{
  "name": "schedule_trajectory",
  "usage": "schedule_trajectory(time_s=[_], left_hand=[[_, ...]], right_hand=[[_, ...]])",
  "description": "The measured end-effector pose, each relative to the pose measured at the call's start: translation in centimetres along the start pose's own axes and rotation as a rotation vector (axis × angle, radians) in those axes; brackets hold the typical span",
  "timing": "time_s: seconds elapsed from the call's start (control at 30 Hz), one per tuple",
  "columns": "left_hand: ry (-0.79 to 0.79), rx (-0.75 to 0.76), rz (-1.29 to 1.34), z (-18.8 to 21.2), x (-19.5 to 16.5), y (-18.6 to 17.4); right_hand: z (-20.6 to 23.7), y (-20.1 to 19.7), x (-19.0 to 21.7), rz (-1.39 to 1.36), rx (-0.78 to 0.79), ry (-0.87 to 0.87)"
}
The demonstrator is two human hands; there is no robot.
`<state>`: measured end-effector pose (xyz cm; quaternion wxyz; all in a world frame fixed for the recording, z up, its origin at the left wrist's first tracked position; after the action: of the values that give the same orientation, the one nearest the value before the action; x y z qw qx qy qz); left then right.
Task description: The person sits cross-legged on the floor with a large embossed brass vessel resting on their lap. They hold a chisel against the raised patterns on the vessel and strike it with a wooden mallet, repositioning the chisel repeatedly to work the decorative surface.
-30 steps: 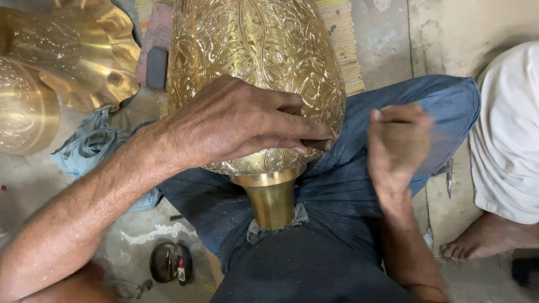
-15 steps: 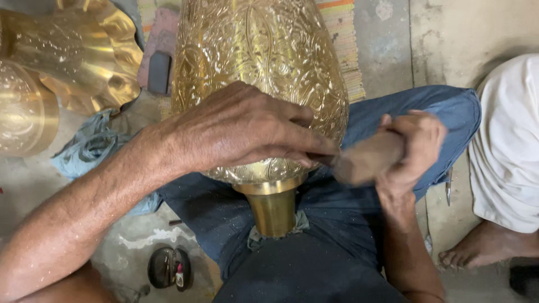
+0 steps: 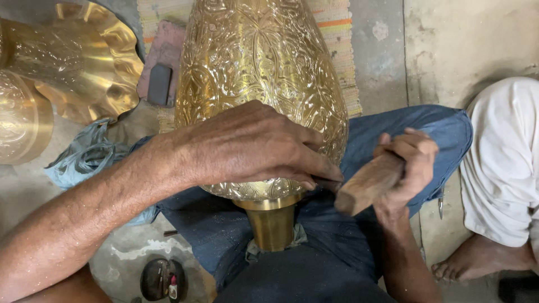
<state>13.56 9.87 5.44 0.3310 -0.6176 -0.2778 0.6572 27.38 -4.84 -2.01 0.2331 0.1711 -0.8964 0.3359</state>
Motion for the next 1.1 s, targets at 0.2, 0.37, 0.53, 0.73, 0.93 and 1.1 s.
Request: schedule_trajectory(time_s=[0.2, 0.37, 0.53, 0.73, 0.93, 1.1], left_hand=[[0.010, 0.025, 0.039, 0.2, 0.1, 0.4], [0.038, -0.055, -0.009, 0.3, -0.6, 0.4], [-0.170, 0.029, 0.272, 2.2, -3.2, 1.8], [0.231, -0.140, 0.842, 6.5, -10.2, 6.9], [0.130, 0.069, 0.893, 9.3, -10.1, 9.0], [0.220, 0.008, 0.975, 11.5, -9.9, 9.1]], right_hand=[[-1.9, 0.5, 0.4, 0.049, 0.089, 0.007], [-3.0, 0.2, -0.2, -0.231, 0.077, 0.185], [-2.1, 0.8, -2.9, -0.390, 0.023, 0.449], [0.6, 1.8, -5.8, -0.573, -0.016, 0.726], [1.0, 1.1, -5.3, -0.468, 0.009, 0.607], [1.0, 1.0, -5.4, -0.539, -0.050, 0.650]])
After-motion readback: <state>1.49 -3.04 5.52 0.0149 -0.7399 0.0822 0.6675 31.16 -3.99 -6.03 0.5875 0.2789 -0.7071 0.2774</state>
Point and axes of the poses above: each hand's wrist, its own z-axis away from the middle knuckle, its own y-axis out of the palm, x = y × z, the point moved 7 cm from there along -z, towards the middle knuckle, and after that the axes turned 8 degrees about -z, right-handed, at the moved point
